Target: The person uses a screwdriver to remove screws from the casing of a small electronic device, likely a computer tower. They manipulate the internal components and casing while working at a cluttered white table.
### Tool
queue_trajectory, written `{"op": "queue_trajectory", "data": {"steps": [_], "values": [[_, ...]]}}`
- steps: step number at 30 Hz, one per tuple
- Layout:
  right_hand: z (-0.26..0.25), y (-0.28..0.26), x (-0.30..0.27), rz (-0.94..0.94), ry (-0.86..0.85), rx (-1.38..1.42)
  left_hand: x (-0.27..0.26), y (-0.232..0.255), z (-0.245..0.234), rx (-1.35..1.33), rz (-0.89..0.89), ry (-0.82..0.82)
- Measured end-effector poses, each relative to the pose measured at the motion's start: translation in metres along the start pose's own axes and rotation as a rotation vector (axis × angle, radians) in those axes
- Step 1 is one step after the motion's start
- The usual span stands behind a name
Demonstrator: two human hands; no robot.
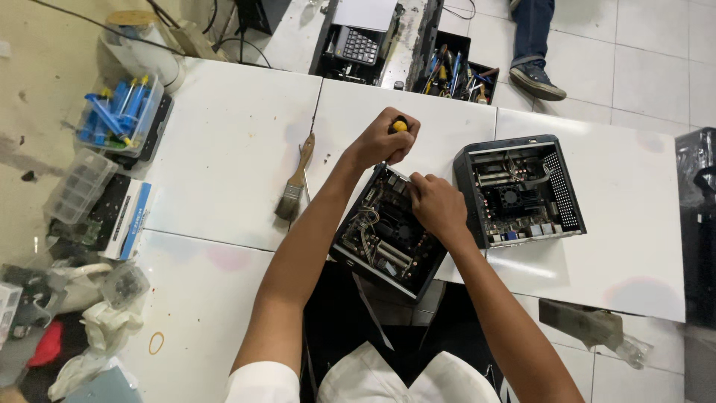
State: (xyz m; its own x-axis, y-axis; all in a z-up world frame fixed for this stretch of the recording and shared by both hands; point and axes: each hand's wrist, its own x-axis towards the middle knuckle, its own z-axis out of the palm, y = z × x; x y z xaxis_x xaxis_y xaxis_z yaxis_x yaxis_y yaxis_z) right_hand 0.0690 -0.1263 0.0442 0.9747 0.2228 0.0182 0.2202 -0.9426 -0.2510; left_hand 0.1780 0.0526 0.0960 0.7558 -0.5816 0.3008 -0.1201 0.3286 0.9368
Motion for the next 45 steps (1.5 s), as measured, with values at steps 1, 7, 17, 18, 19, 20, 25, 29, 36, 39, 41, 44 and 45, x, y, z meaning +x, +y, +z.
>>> {"op": "queue_trajectory", "data": {"steps": [1, 7, 17, 18, 19, 20, 25, 29, 36, 39, 41, 44, 45], "values": [[-0.001, 0.001, 0.001, 0.012, 0.001, 0.001, 0.002, -0.007, 0.001, -0.004, -0.005, -0.01], [-0.004, -0.003, 0.002, 0.031, -0.074, 0.008, -0.005, -0.04, 0.005, 0.113, 0.163, 0.078], [0.01, -0.001, -0.002, 0.028, 0.01, 0.017, -0.021, -0.02, 0.034, 0.357, 0.352, 0.525], [0.008, -0.002, -0.004, 0.031, 0.023, 0.038, -0.022, -0.019, 0.039, 0.408, 0.373, 0.614], [0.012, -0.003, -0.005, 0.031, 0.022, 0.039, -0.023, -0.018, 0.04, 0.409, 0.371, 0.614], [0.015, -0.003, -0.007, 0.045, 0.038, 0.035, -0.023, -0.018, 0.042, 0.425, 0.386, 0.677], [0.019, -0.004, -0.009, 0.069, 0.035, 0.008, -0.021, -0.014, 0.046, 0.456, 0.39, 0.743], [0.023, -0.003, -0.007, 0.087, 0.019, -0.017, -0.015, -0.012, 0.033, 0.348, 0.29, 0.545], [0.008, -0.009, -0.006, 0.045, -0.027, -0.048, -0.011, 0.003, 0.001, -0.041, 0.008, 0.024], [0.014, -0.005, -0.005, 0.013, -0.015, -0.055, -0.011, -0.003, -0.001, -0.022, -0.001, 0.045], [0.013, -0.006, -0.003, 0.006, -0.003, -0.054, -0.012, -0.003, -0.001, -0.006, 0.013, 0.064], [0.008, -0.005, -0.001, -0.036, 0.007, -0.058, -0.018, -0.001, 0.004, -0.004, 0.022, 0.105], [0.006, -0.005, 0.001, -0.064, 0.01, -0.057, -0.02, 0.001, 0.006, -0.013, 0.013, 0.118]]}}
